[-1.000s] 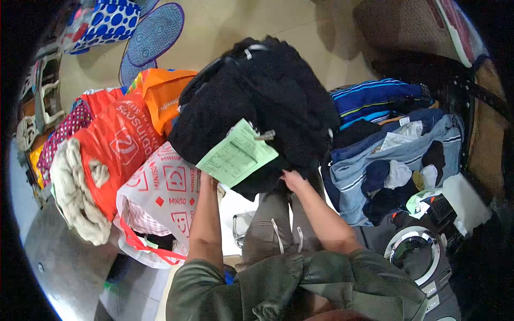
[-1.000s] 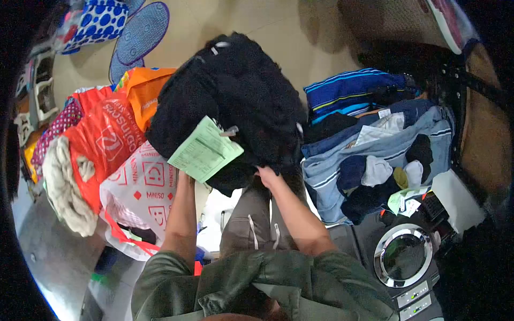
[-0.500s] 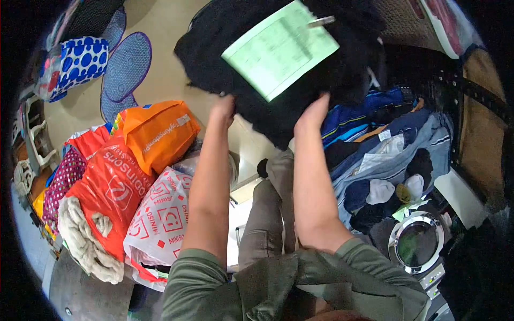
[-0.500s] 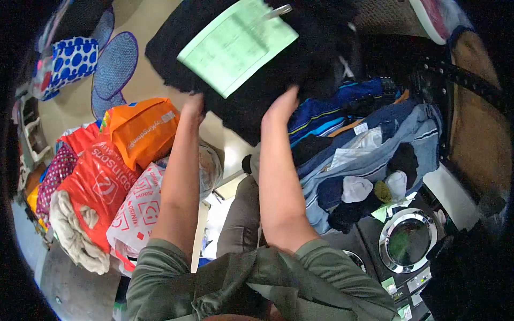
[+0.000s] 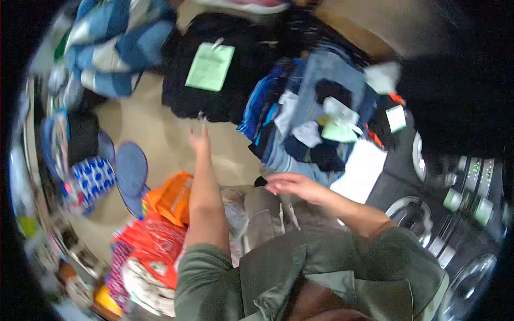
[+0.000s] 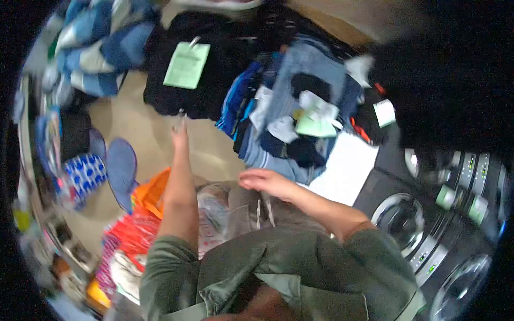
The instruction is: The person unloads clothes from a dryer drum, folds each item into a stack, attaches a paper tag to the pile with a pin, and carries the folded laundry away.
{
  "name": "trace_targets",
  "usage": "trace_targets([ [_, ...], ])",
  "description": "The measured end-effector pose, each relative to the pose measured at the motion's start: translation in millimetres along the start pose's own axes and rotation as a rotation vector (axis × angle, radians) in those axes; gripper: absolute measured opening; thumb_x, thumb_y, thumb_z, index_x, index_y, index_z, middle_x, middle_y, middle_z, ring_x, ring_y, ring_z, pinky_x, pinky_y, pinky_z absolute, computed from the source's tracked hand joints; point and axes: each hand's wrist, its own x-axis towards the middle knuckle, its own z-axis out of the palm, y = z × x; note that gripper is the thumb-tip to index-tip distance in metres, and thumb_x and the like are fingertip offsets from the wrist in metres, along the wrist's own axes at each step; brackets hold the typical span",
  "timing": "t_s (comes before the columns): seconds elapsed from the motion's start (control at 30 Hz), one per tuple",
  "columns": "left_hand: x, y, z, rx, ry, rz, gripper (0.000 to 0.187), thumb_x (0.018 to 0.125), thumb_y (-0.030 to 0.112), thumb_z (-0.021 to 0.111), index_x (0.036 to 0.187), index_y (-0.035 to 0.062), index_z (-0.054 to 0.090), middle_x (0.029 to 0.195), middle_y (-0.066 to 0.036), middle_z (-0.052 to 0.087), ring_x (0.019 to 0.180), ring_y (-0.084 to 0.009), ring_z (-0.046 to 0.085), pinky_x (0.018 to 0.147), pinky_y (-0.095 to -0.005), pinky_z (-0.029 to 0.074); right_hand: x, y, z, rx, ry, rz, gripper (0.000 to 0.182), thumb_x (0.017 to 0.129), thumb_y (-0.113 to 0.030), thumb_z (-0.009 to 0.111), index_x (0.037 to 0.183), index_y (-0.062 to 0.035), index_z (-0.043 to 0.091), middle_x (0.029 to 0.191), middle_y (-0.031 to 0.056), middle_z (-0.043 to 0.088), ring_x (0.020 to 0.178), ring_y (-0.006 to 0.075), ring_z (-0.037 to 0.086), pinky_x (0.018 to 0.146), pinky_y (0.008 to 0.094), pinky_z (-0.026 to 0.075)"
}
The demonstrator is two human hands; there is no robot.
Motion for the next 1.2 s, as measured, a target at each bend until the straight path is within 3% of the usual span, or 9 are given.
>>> trace_targets([
  [0.27, -176.6, -85.8, -112.5, 1.209, -0.768, 0.205, 0.069, 0.077, 0.038, 0.06, 0.127, 0.0001, 0.032, 0.125, -0.022, 0.038, 0.109, -0.0371, 0.043, 0.09, -0.0403, 0.037, -231.1, 208.3, -4.8, -0.168, 1.099, 0.112, 0.04, 0.076, -0.032, 0.055, 0.106, -0.0065, 0.056, 0.104, 0.0136, 0.057, 0.096, 0.0248, 0.054, 0.083, 0.0361, 0.042],
  [0.5, -233.9, -2.0, -25.6, 1.322, -1.102, 0.537, 0.059, 0.077, 0.034, 0.059, 0.121, -0.0014, 0.04, 0.111, -0.019, 0.048, 0.094, -0.0311, 0.049, 0.081, -0.0376, 0.041, -280.2, 382.1, 51.5, 0.645, 1.422, -0.262, 0.034, 0.071, -0.031, 0.06, 0.095, -0.0057, 0.06, 0.086, 0.0104, 0.063, 0.075, 0.0227, 0.058, 0.066, 0.0329, 0.047],
  [0.67, -320.5, 66.8, 78.6, 1.188, -1.177, 0.769, 0.053, 0.077, 0.031, 0.059, 0.116, -0.0026, 0.046, 0.102, -0.016, 0.055, 0.084, -0.0267, 0.054, 0.074, -0.0357, 0.043, -249.8, 587.8, 106.4, 0.674, 1.599, 0.055, 0.033, 0.07, -0.035, 0.058, 0.07, -0.0024, 0.062, 0.06, 0.0099, 0.06, 0.05, 0.0207, 0.055, 0.055, 0.0346, 0.046],
  [0.73, -391.5, 82.2, 118.3, 1.105, -1.266, 0.857, 0.051, 0.077, 0.03, 0.059, 0.114, -0.003, 0.048, 0.098, -0.015, 0.058, 0.08, -0.025, 0.056, 0.071, -0.0349, 0.044, -231.3, 666.2, 134.3, 0.557, 1.601, 0.269, 0.042, 0.077, -0.038, 0.047, 0.053, -0.0051, 0.056, 0.05, 0.011, 0.055, 0.046, 0.0232, 0.056, 0.051, 0.0369, 0.047],
  [0.87, -565.7, 84.0, 194.2, 0.925, -1.516, 1.015, 0.037, 0.075, 0.024, 0.06, 0.098, -0.0056, 0.056, 0.088, -0.012, 0.06, 0.074, -0.0188, 0.054, 0.066, -0.0316, 0.044, -193.0, 773.1, 194.2, -0.126, 1.99, 0.227, 0.018, 0.07, -0.019, 0.054, 0.081, -0.0064, 0.061, 0.066, 0.0098, 0.06, 0.061, 0.0248, 0.058, 0.062, 0.0377, 0.047],
  [1.03, -872.9, 20.8, 229.5, 0.7, -1.799, 1.626, 0.047, 0.073, 0.032, 0.062, 0.107, -0.0011, 0.054, 0.105, -0.02, 0.056, 0.102, -0.032, 0.052, 0.086, -0.036, 0.04, -228.6, 843.0, 152.3, 0.928, 1.765, 0.069, 0.025, 0.068, -0.02, 0.06, 0.091, -0.0118, 0.062, 0.073, 0.0091, 0.06, 0.065, 0.0262, 0.058, 0.059, 0.0411, 0.045],
  [1.1, -1022.7, 14.7, 182.4, 0.664, -1.866, 1.956, 0.049, 0.074, 0.033, 0.063, 0.109, 0.0002, 0.052, 0.108, -0.019, 0.054, 0.103, -0.0306, 0.051, 0.087, -0.0355, 0.039, -276.5, 862.5, 120.9, 2.105, 1.468, 0.023, 0.017, 0.077, -0.025, 0.057, 0.078, -0.0085, 0.06, 0.061, 0.0084, 0.056, 0.054, 0.0219, 0.055, 0.046, 0.0389, 0.042],
  [1.13, -1090.5, 15.7, 153.7, 0.47, -2.113, 1.989, 0.046, 0.074, 0.027, 0.064, 0.108, -0.0006, 0.051, 0.107, -0.017, 0.054, 0.101, -0.0286, 0.052, 0.087, -0.0344, 0.039, -315.7, 836.3, 130.0, 1.911, 1.751, -0.487, 0.028, 0.082, -0.031, 0.051, 0.07, -0.0062, 0.056, 0.057, 0.0072, 0.053, 0.047, 0.018, 0.05, 0.038, 0.033, 0.036],
  [1.2, -1211.5, 13.6, 97.6, -0.038, -2.253, 2.077, 0.039, 0.072, 0.016, 0.065, 0.105, 0.0002, 0.052, 0.102, -0.016, 0.055, 0.097, -0.0272, 0.053, 0.085, -0.034, 0.04, -347.2, 861.0, 103.3, 1.797, 1.963, -0.639, 0.025, 0.08, -0.031, 0.052, 0.075, -0.0066, 0.057, 0.061, 0.0063, 0.055, 0.045, 0.0168, 0.049, 0.041, 0.0269, 0.034],
])
